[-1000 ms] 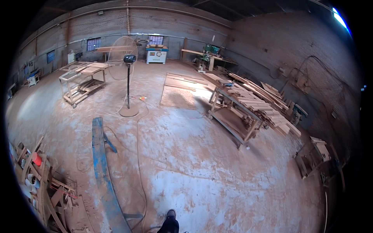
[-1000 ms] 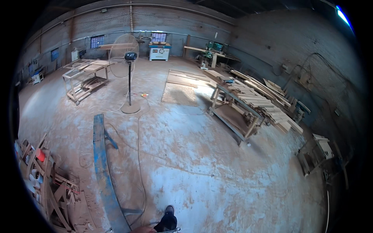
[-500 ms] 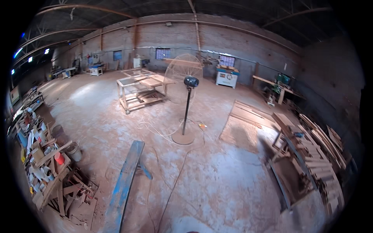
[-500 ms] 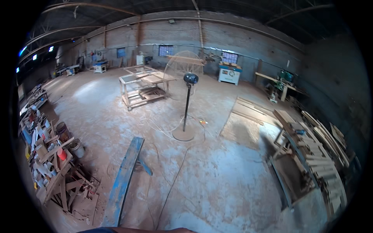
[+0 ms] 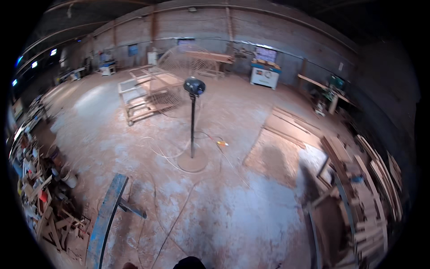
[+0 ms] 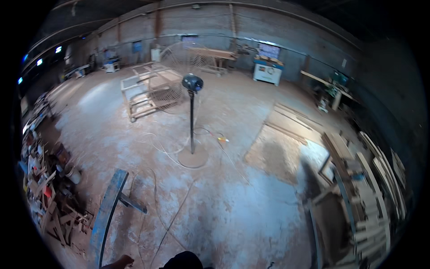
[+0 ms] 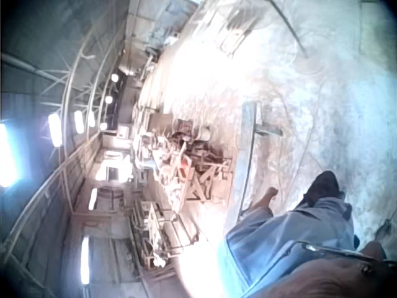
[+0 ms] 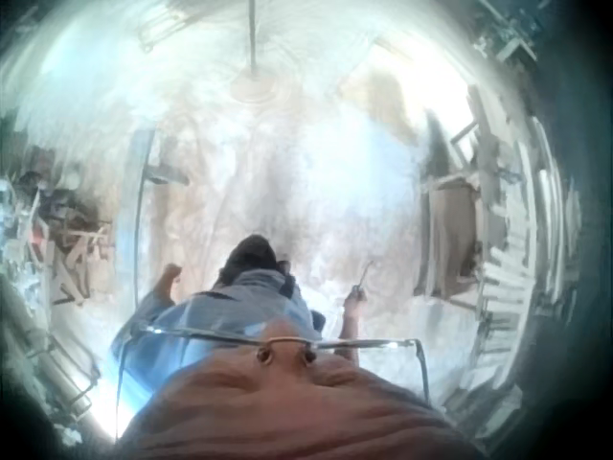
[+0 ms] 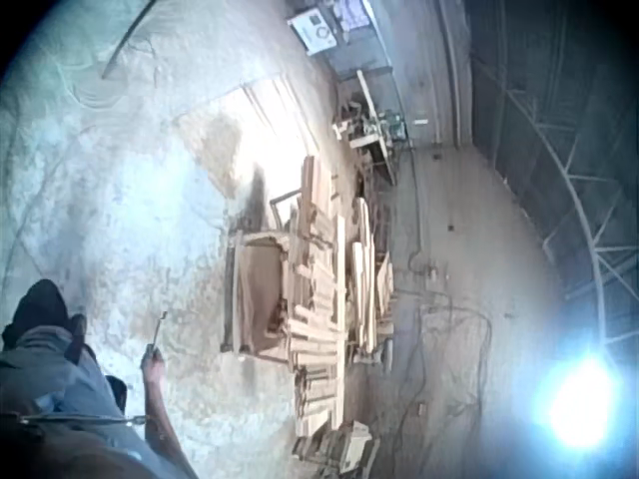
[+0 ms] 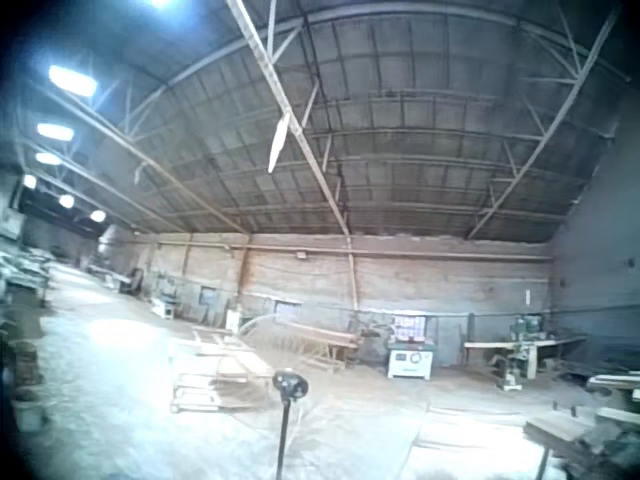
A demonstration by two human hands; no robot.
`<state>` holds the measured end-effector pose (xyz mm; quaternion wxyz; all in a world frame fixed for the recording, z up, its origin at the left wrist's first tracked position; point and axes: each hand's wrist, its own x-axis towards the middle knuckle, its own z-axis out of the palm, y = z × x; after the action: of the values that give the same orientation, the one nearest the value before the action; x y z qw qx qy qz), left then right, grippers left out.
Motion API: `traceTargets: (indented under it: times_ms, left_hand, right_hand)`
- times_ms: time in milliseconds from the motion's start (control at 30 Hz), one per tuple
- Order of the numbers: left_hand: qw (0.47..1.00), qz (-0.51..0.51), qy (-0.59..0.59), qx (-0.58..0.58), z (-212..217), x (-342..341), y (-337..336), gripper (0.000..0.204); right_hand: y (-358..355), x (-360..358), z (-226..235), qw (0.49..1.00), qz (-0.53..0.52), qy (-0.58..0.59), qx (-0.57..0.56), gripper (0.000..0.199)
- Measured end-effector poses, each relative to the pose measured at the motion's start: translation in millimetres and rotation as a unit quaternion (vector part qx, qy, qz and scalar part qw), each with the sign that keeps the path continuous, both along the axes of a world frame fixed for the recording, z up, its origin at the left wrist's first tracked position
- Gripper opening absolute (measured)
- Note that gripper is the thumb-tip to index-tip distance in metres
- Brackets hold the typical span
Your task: The person assembles a wooden frame structure by hand, using a hammer and metal clamps to secure joints. They repeatedly position and tighten clamps, hammer nails, and adjust the frame's alignment within a workshop environment.
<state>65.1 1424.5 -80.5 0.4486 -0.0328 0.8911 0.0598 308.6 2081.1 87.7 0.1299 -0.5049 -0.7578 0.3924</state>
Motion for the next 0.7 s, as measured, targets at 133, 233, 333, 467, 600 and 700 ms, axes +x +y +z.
traceTargets:
  times_ms: [133,233,333,467,600,700]
  left_hand:
    - [0.871,0.430,-0.085,0.224,10.1,-4.9,45.4,0.021]
    - [0.802,0.462,-0.052,0.374,2.2,-85.9,177.3,0.021]
    - [0.920,0.304,-0.093,0.230,-55.3,-242.7,288.5,0.022]
    - [0.967,-0.043,0.077,0.239,19.9,-454.6,496.2,0.030]
    - [0.933,0.011,0.197,0.300,127.4,-639.8,618.8,0.037]
    - [0.921,0.072,0.231,0.304,98.7,-735.9,663.0,0.037]
  right_hand:
    - [101.6,-163.4,52.5,0.986,-0.067,0.066,-0.140,0.036]
    - [183.9,-209.2,-24.9,0.974,-0.040,0.172,-0.144,0.037]
    - [260.8,-262.9,-114.2,0.954,-0.022,0.179,-0.239,0.038]
    - [315.6,-332.2,-43.0,0.952,-0.132,-0.023,-0.276,0.028]
    - [367.8,-458.9,-45.3,0.944,-0.138,-0.049,-0.297,0.028]
    - [435.8,-573.3,-43.7,0.951,-0.113,-0.019,-0.289,0.028]
